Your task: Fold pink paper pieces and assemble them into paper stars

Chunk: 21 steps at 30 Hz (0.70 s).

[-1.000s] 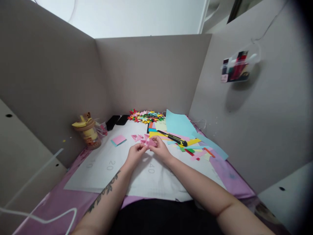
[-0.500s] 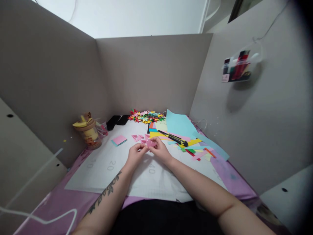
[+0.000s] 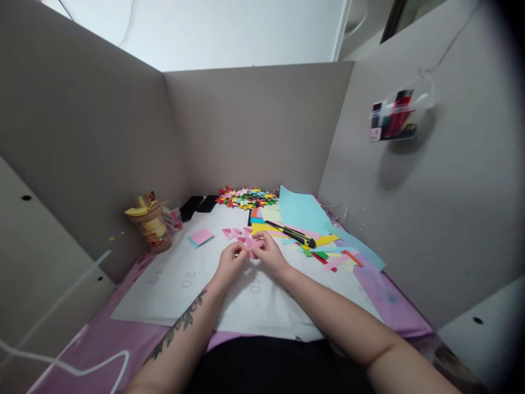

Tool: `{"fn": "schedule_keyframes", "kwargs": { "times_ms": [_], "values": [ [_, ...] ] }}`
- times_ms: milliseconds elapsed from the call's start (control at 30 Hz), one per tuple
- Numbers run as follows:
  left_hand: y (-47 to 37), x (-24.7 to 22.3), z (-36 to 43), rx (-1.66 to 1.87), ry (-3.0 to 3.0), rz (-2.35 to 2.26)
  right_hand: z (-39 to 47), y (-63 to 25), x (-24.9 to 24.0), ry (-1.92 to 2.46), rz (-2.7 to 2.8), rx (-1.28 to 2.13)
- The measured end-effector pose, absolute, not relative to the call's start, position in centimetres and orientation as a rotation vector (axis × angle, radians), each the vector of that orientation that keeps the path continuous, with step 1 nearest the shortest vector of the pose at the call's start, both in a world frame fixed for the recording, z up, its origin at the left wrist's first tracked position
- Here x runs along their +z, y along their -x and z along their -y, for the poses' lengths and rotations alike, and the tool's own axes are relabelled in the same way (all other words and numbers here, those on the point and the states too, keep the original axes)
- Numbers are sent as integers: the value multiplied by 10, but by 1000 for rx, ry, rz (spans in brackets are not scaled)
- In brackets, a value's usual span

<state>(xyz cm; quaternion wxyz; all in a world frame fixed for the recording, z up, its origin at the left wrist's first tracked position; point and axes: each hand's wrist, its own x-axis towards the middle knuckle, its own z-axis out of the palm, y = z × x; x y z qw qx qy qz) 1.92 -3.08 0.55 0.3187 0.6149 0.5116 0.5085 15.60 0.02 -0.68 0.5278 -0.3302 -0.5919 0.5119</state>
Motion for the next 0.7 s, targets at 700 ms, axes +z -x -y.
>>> {"fn": "schedule_keyframes", "kwargs": {
  "times_ms": [700],
  "values": [
    [-13, -1, 22, 1474, -1445, -1192, -2, -160, 2, 810, 1411, 1252]
  ]
}}
